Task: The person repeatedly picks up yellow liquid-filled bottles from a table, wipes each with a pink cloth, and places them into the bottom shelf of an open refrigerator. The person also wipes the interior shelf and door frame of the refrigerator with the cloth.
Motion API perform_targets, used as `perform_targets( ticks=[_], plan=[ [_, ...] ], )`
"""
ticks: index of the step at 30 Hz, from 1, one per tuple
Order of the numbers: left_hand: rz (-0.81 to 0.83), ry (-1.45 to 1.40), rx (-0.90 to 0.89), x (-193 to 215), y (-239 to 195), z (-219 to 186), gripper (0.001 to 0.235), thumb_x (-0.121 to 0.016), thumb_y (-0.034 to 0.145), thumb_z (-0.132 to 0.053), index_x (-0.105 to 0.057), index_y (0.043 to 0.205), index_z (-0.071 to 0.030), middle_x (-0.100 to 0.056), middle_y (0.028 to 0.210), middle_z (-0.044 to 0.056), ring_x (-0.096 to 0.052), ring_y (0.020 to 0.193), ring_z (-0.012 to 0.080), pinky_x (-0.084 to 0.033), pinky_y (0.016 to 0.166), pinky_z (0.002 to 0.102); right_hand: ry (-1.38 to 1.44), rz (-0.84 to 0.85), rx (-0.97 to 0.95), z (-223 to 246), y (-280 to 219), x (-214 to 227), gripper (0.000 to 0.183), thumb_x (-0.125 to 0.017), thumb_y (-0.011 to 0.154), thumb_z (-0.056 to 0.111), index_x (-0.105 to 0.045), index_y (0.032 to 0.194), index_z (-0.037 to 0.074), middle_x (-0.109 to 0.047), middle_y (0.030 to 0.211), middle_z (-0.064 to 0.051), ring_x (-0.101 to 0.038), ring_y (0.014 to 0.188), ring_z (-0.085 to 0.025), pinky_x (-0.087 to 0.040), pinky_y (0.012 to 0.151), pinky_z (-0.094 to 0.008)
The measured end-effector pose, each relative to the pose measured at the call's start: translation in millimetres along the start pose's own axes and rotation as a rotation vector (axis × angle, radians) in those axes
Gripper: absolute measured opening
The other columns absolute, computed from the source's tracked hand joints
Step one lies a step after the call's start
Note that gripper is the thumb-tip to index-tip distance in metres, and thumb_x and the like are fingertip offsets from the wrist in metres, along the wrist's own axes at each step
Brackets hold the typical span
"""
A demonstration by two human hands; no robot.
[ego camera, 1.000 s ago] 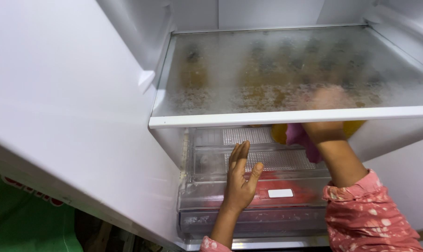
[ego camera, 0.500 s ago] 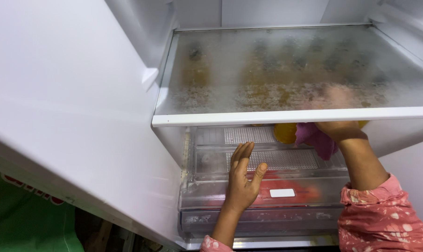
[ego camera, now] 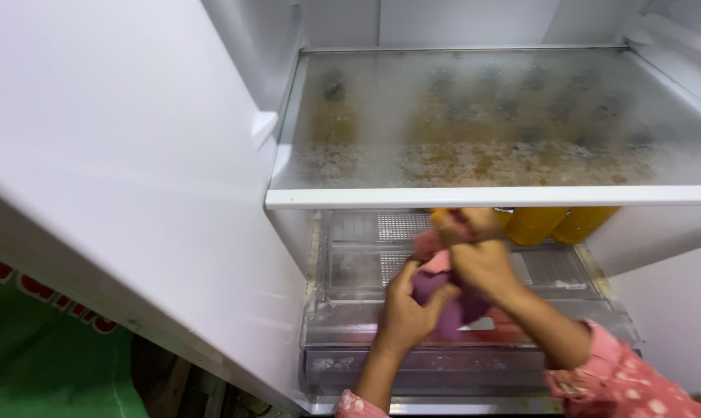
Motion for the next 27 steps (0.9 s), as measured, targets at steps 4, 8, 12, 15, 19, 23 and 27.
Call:
perform_targets(
  ticks=[4, 8, 12, 15, 19, 23, 27],
  plan=[
    [-0.315, 0.213, 0.235, 48.5, 2.6, 40.9, 0.037, -0.062, 0.092, -0.005, -0.056, 0.127, 0.002, -0.075, 0.105, 0.014, -0.075, 0.093, 0.0259, -0.058, 0.081, 0.033, -0.331, 0.009, 0.462, 24.9, -14.5, -46.3, 0.050, -0.076, 0.086, 0.015, -0.056, 0.127, -0.005, -0.057, 0.125, -0.024, -0.059, 0.115, -0.033, -0.049, 0.094, -0.041],
    [-0.216, 0.313, 0.076, 75.4, 12.9, 34.2, 0.049, -0.062, 0.085, 0.005, -0.051, 0.133, 0.003, -0.071, 0.111, 0.018, -0.072, 0.103, 0.0279, -0.056, 0.089, 0.036, -0.309, 0.099, 0.423, -1.0, -13.2, -69.0, 0.051, -0.076, 0.084, 0.015, -0.059, 0.129, -0.001, -0.060, 0.131, -0.019, -0.062, 0.117, -0.033, -0.051, 0.095, -0.041],
    [-0.371, 0.240, -0.004, 110.9, 13.3, 15.1, 0.069, -0.071, 0.083, 0.000, -0.043, 0.146, -0.002, -0.063, 0.119, 0.020, -0.064, 0.111, 0.0318, -0.054, 0.087, 0.036, -0.611, -0.092, 0.226, -28.0, 21.3, -64.0, 0.039, -0.071, 0.091, 0.016, -0.062, 0.128, 0.004, -0.059, 0.115, -0.022, -0.063, 0.096, -0.036, -0.053, 0.084, -0.043],
    [-0.573, 0.363, -0.043, 130.7, 4.6, -1.7, 0.061, -0.073, 0.086, -0.006, -0.051, 0.143, -0.002, -0.066, 0.120, 0.020, -0.065, 0.114, 0.0328, -0.052, 0.093, 0.040, -0.710, 0.089, 0.350, -33.2, 43.0, -97.8, 0.018, -0.061, 0.100, 0.017, -0.069, 0.112, 0.005, -0.071, 0.109, -0.018, -0.069, 0.104, -0.032, -0.053, 0.093, -0.042],
    [-0.577, 0.417, 0.004, 131.6, 2.6, -1.7, 0.055, -0.074, 0.089, -0.010, -0.053, 0.139, -0.003, -0.068, 0.122, 0.019, -0.066, 0.114, 0.0323, -0.054, 0.096, 0.042, -0.950, -0.048, 0.701, -30.2, 53.6, -124.2, 0.027, -0.061, 0.098, 0.024, -0.069, 0.111, 0.003, -0.070, 0.105, -0.021, -0.069, 0.097, -0.035, -0.053, 0.086, -0.045],
    [-0.596, 0.402, -0.011, 134.5, 1.1, -0.3, 0.053, -0.072, 0.090, -0.011, -0.052, 0.138, -0.002, -0.067, 0.121, 0.019, -0.066, 0.114, 0.0332, -0.053, 0.098, 0.043, -0.965, 0.026, 0.368, -77.6, 119.9, -127.4, 0.028, -0.059, 0.097, 0.025, -0.069, 0.112, 0.002, -0.071, 0.104, -0.022, -0.068, 0.096, -0.037, -0.053, 0.084, -0.046],
    [-0.602, 0.390, -0.005, 133.3, 4.4, -1.6, 0.050, -0.071, 0.092, -0.012, -0.052, 0.137, -0.001, -0.067, 0.122, 0.020, -0.065, 0.116, 0.0341, -0.051, 0.100, 0.043, -0.959, -0.054, 0.259, -92.6, 158.4, -120.7, 0.030, -0.058, 0.097, 0.025, -0.069, 0.112, 0.001, -0.071, 0.103, -0.023, -0.067, 0.094, -0.038, -0.053, 0.083, -0.048]
  ],
)
Point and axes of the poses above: each hand's wrist, its own y-axis towards the middle knuckle, its own x-axis out of the back of the hand, z = x × y, the point moved 9 cm from there along y, towards the middle knuckle
